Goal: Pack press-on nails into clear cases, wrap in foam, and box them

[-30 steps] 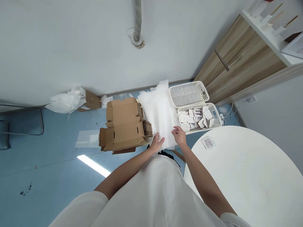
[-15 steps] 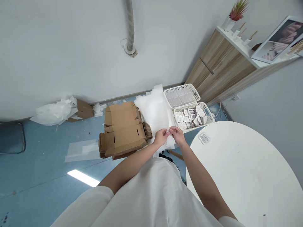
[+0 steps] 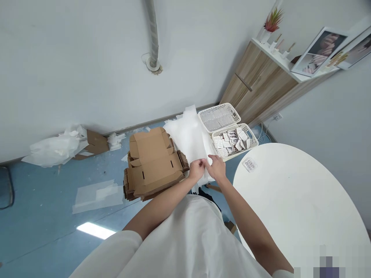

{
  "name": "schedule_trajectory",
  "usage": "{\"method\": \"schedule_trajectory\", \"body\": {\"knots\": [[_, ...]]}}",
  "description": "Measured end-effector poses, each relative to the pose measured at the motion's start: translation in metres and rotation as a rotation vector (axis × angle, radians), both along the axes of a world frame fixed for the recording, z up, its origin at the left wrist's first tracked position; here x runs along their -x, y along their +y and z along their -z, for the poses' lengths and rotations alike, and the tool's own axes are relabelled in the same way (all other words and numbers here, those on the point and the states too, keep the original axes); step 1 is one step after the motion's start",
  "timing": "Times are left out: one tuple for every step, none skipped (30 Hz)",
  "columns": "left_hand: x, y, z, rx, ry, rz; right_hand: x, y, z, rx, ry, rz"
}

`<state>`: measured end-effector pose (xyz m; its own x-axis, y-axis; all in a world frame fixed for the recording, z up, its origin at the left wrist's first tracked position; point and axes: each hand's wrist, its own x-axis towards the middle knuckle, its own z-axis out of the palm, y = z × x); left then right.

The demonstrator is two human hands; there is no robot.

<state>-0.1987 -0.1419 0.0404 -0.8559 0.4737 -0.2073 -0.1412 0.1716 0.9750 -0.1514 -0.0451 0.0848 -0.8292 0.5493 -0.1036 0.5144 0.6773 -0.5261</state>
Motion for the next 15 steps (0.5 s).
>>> {"method": "schedule_trajectory", "body": {"knots": [[-0.004, 0.000, -0.001, -0.026, -0.013, 0.014, 0.002, -0.003, -0.001, 0.013, -0.059, -0.003], [-0.007, 0.000, -0.001, -0.051, -0.028, 0.029, 0.003, -0.004, -0.002, 0.024, -0.104, 0.009], [-0.011, -0.001, -0.002, -0.073, -0.040, 0.045, 0.004, -0.004, -0.002, 0.027, -0.135, 0.031], [-0.015, -0.002, -0.002, -0.085, -0.047, 0.058, 0.005, -0.002, -0.002, 0.023, -0.152, 0.059], [-0.019, -0.004, -0.001, -0.085, -0.047, 0.067, 0.004, 0.001, -0.002, 0.015, -0.154, 0.090], [-0.022, -0.005, -0.001, -0.074, -0.041, 0.069, 0.002, 0.005, -0.002, 0.016, -0.141, 0.118], [-0.024, -0.007, -0.001, -0.056, -0.028, 0.064, -0.002, 0.010, -0.004, 0.037, -0.115, 0.140], [-0.025, -0.009, 0.000, -0.032, -0.005, 0.050, -0.006, 0.015, -0.005, 0.078, -0.073, 0.159], [-0.026, -0.010, 0.000, -0.003, 0.024, 0.029, -0.012, 0.020, -0.008, 0.132, -0.019, 0.177], [-0.026, -0.010, 0.000, 0.033, 0.055, -0.001, -0.018, 0.025, -0.011, 0.183, 0.043, 0.194], [-0.026, -0.009, 0.001, 0.074, 0.078, -0.034, -0.026, 0.029, -0.014, 0.223, 0.105, 0.213], [-0.026, -0.008, 0.002, 0.119, 0.086, -0.065, -0.035, 0.033, -0.017, 0.249, 0.165, 0.235], [-0.026, -0.005, 0.002, 0.163, 0.074, -0.092, -0.044, 0.037, -0.019, 0.262, 0.220, 0.262], [-0.027, -0.001, 0.003, 0.203, 0.042, -0.111, -0.053, 0.040, -0.022, 0.271, 0.270, 0.290], [-0.028, 0.003, 0.003, 0.233, -0.005, -0.120, -0.063, 0.043, -0.024, 0.284, 0.318, 0.323]]}}
